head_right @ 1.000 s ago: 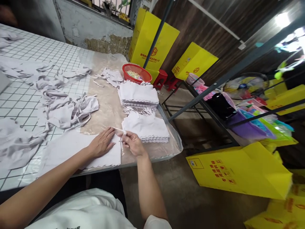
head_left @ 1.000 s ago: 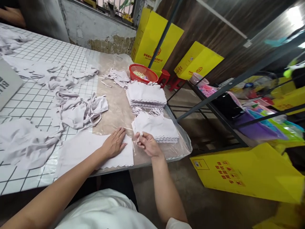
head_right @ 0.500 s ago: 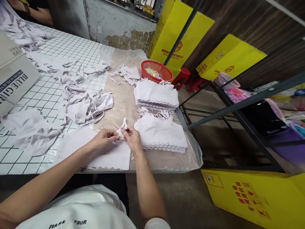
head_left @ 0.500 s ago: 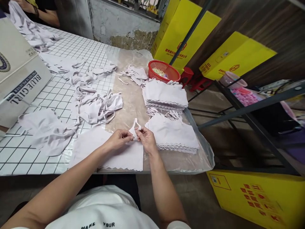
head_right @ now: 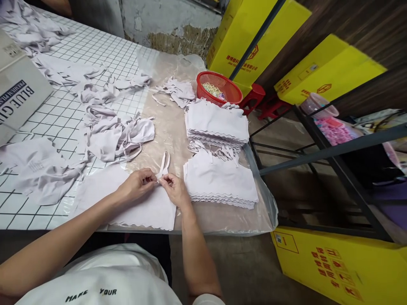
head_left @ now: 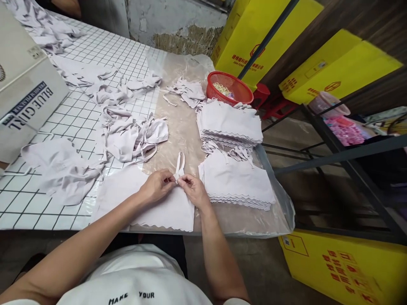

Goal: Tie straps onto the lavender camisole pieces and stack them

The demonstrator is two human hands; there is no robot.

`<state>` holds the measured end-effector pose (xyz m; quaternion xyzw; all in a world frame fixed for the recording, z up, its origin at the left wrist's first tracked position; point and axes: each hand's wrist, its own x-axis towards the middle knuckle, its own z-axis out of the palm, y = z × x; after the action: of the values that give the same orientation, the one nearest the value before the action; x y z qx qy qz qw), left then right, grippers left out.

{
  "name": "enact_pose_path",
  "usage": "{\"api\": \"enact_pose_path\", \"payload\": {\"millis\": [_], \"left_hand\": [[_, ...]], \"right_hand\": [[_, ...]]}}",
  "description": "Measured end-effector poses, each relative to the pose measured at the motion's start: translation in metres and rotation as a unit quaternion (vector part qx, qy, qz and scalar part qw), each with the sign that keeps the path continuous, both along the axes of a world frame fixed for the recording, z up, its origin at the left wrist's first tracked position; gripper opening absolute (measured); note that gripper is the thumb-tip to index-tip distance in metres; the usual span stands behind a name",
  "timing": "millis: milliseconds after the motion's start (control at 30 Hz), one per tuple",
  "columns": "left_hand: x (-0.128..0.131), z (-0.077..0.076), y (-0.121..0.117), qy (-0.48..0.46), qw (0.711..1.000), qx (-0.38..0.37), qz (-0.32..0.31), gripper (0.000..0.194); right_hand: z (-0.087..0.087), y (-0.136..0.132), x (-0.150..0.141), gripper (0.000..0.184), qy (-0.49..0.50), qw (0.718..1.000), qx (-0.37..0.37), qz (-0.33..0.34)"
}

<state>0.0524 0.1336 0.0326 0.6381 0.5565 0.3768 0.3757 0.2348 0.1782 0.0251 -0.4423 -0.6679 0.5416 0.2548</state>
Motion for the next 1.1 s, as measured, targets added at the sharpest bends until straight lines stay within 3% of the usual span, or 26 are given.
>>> {"api": "enact_pose_path", "payload": {"millis": [200,333,400,500,567,633,733,900,1100], "left_hand": [[0.01,0.001,0.004,-0.151,0.984,-0.055,0.073,0.022],[0.016,0.002,0.005,-0.183,0.979,-0.073,0.049,0.026],[0.015,0.002,0.003,-0.146,0.987,-0.061,0.039,0.024],[0.008,0.001,-0.003,0.026,0.999,-0.003,0.023,0.012],[0.003,0.001,-0.008,0.151,0.988,0.011,0.001,0.015],[-0.001,0.0,-0.012,0.212,0.977,-0.006,-0.02,0.016],[-0.003,-0.002,-0.015,0.208,0.977,-0.021,-0.035,0.008],[-0.003,-0.009,-0.018,0.159,0.987,-0.017,-0.022,0.003],[-0.002,-0.014,-0.022,0.141,0.99,-0.016,-0.02,0.007]], "right_hand": [[0.001,-0.002,0.002,0.042,0.002,0.997,-0.065,-0.032],[0.001,-0.002,-0.002,0.042,0.059,0.992,-0.082,-0.071],[0.0,-0.001,-0.004,0.04,0.082,0.99,-0.075,-0.087],[-0.004,0.0,-0.005,0.036,0.08,0.991,-0.052,-0.09],[-0.008,0.0,-0.004,0.035,0.057,0.994,-0.045,-0.081],[-0.011,-0.002,-0.003,0.034,0.036,0.996,-0.049,-0.06],[-0.013,-0.004,0.0,0.033,0.014,0.999,-0.039,-0.027],[-0.007,-0.005,0.003,0.028,-0.033,0.998,0.039,0.032],[0.0,-0.005,0.006,0.028,-0.056,0.99,0.092,0.094]]}}
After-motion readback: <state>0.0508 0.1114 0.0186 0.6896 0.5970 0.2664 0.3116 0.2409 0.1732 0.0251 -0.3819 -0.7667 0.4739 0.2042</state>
